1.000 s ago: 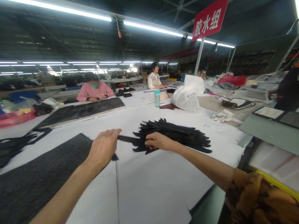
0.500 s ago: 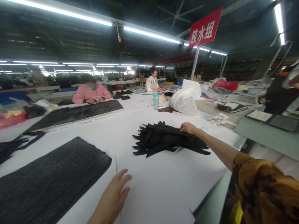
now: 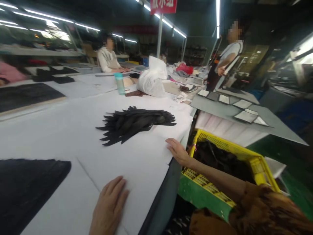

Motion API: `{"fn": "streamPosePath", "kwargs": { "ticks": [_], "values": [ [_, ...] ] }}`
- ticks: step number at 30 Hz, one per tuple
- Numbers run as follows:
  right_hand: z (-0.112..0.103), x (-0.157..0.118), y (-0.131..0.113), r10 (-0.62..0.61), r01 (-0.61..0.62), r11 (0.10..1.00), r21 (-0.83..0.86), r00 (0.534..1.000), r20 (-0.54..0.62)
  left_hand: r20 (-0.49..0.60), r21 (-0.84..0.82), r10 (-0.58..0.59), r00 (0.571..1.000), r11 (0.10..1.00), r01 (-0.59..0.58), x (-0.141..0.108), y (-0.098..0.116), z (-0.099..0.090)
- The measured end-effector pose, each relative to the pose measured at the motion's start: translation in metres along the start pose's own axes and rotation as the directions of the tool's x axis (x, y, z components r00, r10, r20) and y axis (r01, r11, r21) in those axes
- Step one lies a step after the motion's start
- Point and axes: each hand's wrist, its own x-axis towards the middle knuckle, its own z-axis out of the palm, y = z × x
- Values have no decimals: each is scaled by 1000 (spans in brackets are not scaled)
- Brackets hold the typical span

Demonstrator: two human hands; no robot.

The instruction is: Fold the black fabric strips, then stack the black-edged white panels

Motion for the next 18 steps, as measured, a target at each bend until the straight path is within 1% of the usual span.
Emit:
{"fn": "streamPosePath", "kwargs": {
  "ticks": [2,4,5,10,12,15,18],
  "values": [
    [14,-8,-10,135,-135,991,-10,990,-49,-6,8,9,1000,1000,-9,1,0,5],
    [21,-7,-16,203,-205,978,-32,977,-65,5,17,7,1000,1000,-7,3,2,6],
    [23,-6,-17,216,-219,975,-39,974,-63,10,23,3,1000,1000,-4,4,3,5],
    [19,-3,-17,236,-238,970,-55,971,-42,37,62,-18,999,998,16,10,15,0],
    [18,-2,-18,239,-242,968,-67,970,-46,51,66,-23,998,998,20,11,16,-1],
    [18,-1,-21,240,-245,965,-89,969,-58,62,53,-31,998,998,28,10,9,2],
    [19,1,-22,238,-244,963,-109,969,-68,63,-3,-36,997,999,36,8,-8,11]
  ]
}}
